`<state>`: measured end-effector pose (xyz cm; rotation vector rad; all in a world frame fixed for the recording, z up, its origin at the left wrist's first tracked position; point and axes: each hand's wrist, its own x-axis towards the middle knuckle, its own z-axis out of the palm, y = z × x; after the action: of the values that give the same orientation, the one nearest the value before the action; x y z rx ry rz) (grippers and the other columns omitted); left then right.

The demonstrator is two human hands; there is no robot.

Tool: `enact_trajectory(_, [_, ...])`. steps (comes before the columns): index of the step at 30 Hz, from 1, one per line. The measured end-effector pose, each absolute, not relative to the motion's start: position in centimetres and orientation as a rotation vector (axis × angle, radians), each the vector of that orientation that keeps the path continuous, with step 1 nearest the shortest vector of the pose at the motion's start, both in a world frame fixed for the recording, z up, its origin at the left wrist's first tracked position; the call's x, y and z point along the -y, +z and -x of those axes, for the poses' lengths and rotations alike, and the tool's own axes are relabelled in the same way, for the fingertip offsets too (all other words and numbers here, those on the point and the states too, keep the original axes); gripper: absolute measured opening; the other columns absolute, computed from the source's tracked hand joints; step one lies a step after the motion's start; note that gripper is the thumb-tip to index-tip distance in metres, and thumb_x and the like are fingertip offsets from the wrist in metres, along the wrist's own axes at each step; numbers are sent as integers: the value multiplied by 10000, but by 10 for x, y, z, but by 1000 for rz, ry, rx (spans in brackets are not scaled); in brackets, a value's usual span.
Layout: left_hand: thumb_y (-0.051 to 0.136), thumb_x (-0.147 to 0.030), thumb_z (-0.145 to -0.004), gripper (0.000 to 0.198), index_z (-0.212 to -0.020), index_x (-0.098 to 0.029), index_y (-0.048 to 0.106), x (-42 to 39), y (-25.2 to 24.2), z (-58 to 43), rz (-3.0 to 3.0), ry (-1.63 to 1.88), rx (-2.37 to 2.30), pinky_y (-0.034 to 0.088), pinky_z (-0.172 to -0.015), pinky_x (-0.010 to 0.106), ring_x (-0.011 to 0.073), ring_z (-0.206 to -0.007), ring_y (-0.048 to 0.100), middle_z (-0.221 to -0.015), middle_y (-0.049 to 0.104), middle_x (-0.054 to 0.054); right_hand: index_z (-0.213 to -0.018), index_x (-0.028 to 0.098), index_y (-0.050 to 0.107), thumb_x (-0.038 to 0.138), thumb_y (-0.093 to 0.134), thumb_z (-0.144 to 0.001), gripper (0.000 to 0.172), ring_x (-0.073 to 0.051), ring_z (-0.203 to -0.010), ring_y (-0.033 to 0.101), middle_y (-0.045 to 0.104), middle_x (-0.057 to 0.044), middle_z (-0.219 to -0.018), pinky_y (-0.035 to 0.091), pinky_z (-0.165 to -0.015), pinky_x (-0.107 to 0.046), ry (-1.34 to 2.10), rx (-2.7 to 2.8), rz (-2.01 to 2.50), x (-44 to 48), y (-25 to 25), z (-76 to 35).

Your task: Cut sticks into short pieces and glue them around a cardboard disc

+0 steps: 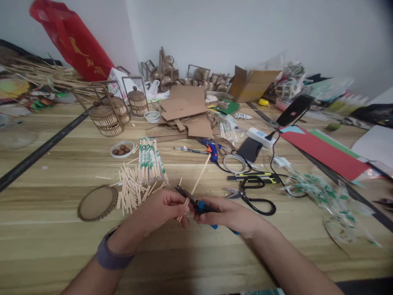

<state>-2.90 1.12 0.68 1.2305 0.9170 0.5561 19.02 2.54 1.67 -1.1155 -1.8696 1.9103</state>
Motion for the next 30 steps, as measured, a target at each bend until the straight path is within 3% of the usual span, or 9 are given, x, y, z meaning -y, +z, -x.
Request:
enact_trajectory(10, [616, -360, -794, 229, -774, -161, 728, -10, 8, 28, -1238, 551, -908, 430, -691, 257, 154, -655, 618, -641, 709, 1, -938, 158, 606, 366, 634, -736, 291, -147, -745, 461, 537, -3, -808, 356, -655, -261, 1997, 1848, 1091, -27, 17, -189])
enact_trajectory(30, [544, -374, -837, 343, -620, -157, 696, -8, 7, 29, -1413, 512, -999, 389, -648, 254, 149, -624, 565, -620, 683, 15, -775, 177, 542, 135, 519, -647, 136, -114, -658, 433, 481, 43, -708, 335, -586, -218, 1587, 2128, 1145, -22, 11, -185])
